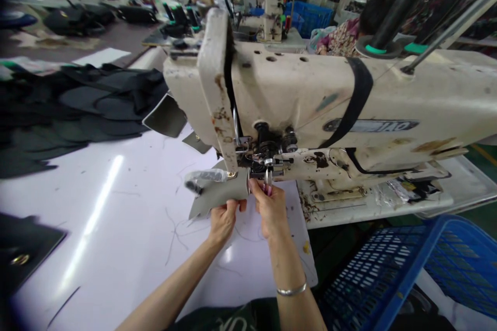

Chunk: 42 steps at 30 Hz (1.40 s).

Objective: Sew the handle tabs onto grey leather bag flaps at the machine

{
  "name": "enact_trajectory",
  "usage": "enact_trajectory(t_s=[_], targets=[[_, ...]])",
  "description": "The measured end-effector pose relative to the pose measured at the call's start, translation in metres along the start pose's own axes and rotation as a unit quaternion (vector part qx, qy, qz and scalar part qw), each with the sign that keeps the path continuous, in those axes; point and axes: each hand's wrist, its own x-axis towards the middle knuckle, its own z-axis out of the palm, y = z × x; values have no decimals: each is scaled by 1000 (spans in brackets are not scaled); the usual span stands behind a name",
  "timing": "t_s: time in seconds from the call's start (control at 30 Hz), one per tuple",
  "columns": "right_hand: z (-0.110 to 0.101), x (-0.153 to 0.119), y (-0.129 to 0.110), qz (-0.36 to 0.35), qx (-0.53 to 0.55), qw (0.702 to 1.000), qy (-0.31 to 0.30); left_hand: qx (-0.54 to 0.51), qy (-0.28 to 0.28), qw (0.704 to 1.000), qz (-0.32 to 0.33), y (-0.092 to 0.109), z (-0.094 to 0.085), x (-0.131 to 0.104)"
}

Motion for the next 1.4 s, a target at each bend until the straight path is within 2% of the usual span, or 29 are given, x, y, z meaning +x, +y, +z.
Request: enact_trajectory(t_s=[0.13,0.23,0.4,0.47,0.6,0.67,0.83,1.03,1.2,1.4], targets=[[-4,0,-3,-13,-34,999,3,-19,16,999,-37,6,5,0],[-5,-1,-9,-44,-81,996,17,-75,20,995,-61,10,9,-4],[-5,-4,-13,-100,-220,970,26,-132,26,987,-84,17,10,-8],[-4,-2,-12,-114,-238,964,18,-142,21,986,-91,23,8,-8],[-3,2,-11,-83,-169,982,2,-213,-56,962,-158,34,1,-3],[-3,2,-12,-68,-155,986,-1,-224,-77,952,-193,35,-3,0],[-9,-5,-14,-33,-152,988,7,-188,-61,960,-200,27,-7,0],[-16,-15,-8,4,-107,994,17,-147,-25,969,-197,21,-2,-5],[-17,-20,-4,6,-92,996,16,-142,-36,975,-167,26,-1,-5],[-17,-23,-6,11,-98,995,8,-137,-42,970,-195,28,-4,-4]])
